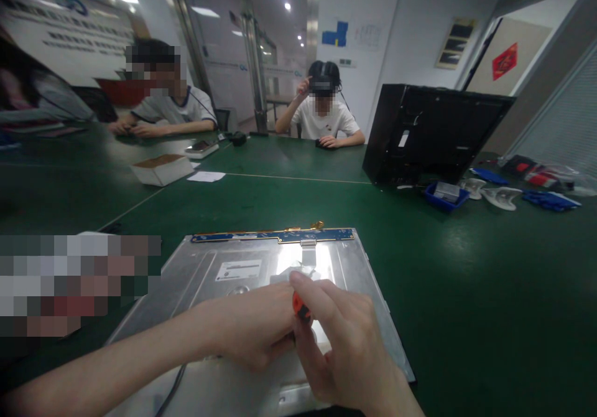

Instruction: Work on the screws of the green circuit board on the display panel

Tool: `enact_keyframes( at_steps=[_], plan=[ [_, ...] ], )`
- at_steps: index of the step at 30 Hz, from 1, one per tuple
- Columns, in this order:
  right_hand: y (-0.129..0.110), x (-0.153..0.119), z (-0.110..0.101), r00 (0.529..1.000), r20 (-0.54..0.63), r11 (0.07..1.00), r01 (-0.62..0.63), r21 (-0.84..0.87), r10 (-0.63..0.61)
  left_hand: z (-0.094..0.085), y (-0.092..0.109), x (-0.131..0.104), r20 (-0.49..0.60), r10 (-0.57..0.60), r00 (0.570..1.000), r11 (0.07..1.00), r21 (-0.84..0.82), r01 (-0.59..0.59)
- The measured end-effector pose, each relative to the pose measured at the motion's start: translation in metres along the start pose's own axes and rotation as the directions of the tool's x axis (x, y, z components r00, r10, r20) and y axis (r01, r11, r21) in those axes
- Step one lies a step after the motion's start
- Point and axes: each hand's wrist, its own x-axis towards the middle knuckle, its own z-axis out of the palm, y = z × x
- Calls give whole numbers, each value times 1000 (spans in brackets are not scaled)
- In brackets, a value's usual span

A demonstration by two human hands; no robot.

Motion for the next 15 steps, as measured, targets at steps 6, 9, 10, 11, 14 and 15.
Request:
enact_keyframes(
  at_steps=[6, 9, 10, 11, 14, 15],
  plan=[
    [3, -2, 3, 999, -37, 1000, 9, -16, -9, 0, 0, 0, -8, -2, 1000, 999, -45, 2],
    [3, -4, 3, 999, -47, 999, 12, -35, -14, -1, 0, -1, -4, -9, 1000, 998, -62, 9],
    [3, -4, 3, 999, -46, 999, 13, -37, -15, -2, 0, -1, 1, -9, 1000, 998, -67, 9],
    [3, -4, 3, 999, -43, 999, 13, -37, -14, -4, 0, -2, 9, -8, 1000, 997, -71, 9],
    [2, -3, 1, 1000, -27, 1000, 8, -18, -8, -12, 1, -3, 37, -15, 999, 996, -85, 18],
    [1, -3, 1, 1000, -24, 1000, 5, -9, -5, -15, 2, -3, 48, -24, 999, 995, -91, 29]
  ],
)
